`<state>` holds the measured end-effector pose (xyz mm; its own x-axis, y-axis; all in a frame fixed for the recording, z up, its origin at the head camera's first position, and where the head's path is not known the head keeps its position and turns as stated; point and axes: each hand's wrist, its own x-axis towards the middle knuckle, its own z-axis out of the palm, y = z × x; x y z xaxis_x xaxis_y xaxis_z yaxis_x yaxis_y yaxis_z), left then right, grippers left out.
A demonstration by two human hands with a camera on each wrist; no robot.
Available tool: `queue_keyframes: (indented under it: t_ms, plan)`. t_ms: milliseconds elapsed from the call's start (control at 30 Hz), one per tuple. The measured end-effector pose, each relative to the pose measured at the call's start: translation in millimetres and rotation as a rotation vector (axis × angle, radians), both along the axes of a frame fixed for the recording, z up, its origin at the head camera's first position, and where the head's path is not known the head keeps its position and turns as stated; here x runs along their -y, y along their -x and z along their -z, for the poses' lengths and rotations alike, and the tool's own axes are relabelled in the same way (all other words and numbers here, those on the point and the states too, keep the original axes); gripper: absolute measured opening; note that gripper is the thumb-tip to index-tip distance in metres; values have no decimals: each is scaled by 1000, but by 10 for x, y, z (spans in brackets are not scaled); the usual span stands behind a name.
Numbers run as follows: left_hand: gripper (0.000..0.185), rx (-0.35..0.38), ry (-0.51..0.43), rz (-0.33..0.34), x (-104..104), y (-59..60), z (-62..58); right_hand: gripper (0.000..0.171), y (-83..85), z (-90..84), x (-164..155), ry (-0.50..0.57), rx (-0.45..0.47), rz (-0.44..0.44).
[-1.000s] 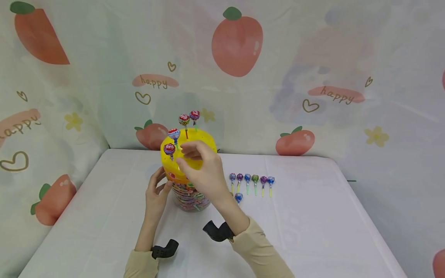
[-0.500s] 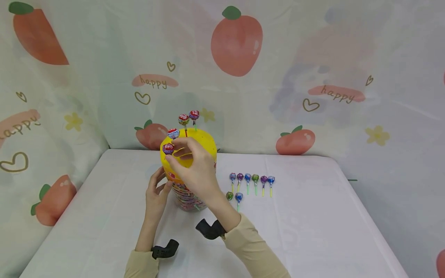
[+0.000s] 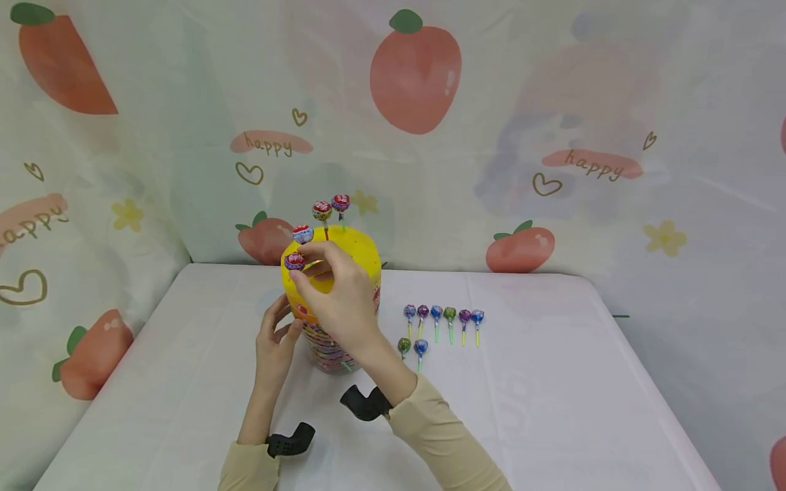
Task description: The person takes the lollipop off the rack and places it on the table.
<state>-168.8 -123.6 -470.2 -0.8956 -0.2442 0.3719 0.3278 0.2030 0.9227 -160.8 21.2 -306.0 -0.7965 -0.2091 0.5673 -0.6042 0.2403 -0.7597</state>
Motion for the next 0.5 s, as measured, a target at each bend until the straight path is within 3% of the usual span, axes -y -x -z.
queue_keyframes:
  t_ms: [500]
  plan:
    - [54, -18, -18, 12, 7, 8, 15, 26, -8, 18, 10, 37, -58, 32]
